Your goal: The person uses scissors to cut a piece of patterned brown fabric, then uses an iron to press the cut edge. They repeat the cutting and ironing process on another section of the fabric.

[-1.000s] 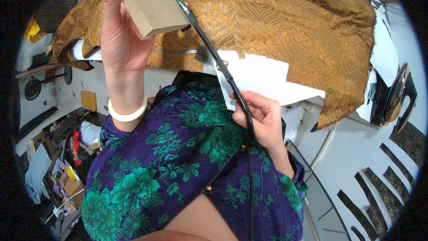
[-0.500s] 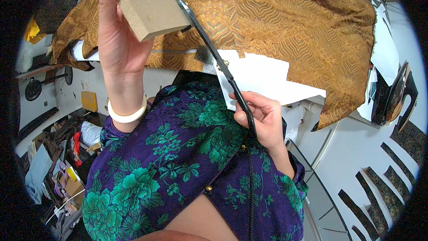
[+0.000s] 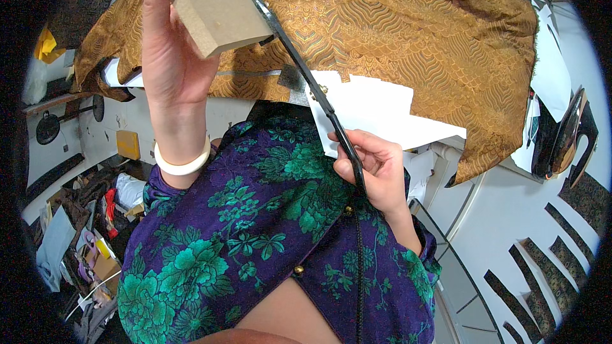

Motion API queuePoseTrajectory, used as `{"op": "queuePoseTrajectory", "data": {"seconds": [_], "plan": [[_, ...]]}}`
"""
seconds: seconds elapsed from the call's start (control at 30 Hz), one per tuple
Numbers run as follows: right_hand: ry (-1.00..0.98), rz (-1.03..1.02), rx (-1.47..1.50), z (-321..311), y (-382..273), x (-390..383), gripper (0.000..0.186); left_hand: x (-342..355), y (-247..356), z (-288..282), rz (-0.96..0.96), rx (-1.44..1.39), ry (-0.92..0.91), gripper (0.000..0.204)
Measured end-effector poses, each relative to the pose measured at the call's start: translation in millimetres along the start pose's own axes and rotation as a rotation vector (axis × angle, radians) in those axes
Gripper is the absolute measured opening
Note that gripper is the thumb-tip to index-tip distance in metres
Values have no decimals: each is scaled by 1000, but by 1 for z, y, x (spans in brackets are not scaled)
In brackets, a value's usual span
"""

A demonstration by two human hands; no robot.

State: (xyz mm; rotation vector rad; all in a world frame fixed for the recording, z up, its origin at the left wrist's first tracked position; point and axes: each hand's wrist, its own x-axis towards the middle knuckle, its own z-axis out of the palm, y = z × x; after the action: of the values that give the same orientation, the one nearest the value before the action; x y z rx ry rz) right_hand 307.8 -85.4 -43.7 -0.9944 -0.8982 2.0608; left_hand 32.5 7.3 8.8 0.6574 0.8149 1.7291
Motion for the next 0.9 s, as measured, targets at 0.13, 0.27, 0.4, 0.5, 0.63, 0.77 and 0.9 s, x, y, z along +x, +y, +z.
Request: {"op": "queuePoseTrajectory", "data": {"seconds": [0.13,0.27,0.4,0.5,0.63,0.77,0.9], "plan": [[2,6,8,1,-1,0,44,0,0,-3,-10,-3,-9,54],[15,1,-5,2,0,0,44,1,1,-4,-14,22,-7,51],[12,1,-19,1,-1,0,44,0,2,-1,2,38,4,48],[7,-4,-22,1,0,-1,45,1,5,-10,-45,34,-66,48],[6,-11,-24,0,2,-1,44,-4,8,9,-24,-16,14,48],[15,-3,-38,1,1,-1,44,-8,16,20,-72,-103,17,46],[1,-10,-20,-1,3,-1,44,-7,14,13,-42,-102,-36,45]]}}
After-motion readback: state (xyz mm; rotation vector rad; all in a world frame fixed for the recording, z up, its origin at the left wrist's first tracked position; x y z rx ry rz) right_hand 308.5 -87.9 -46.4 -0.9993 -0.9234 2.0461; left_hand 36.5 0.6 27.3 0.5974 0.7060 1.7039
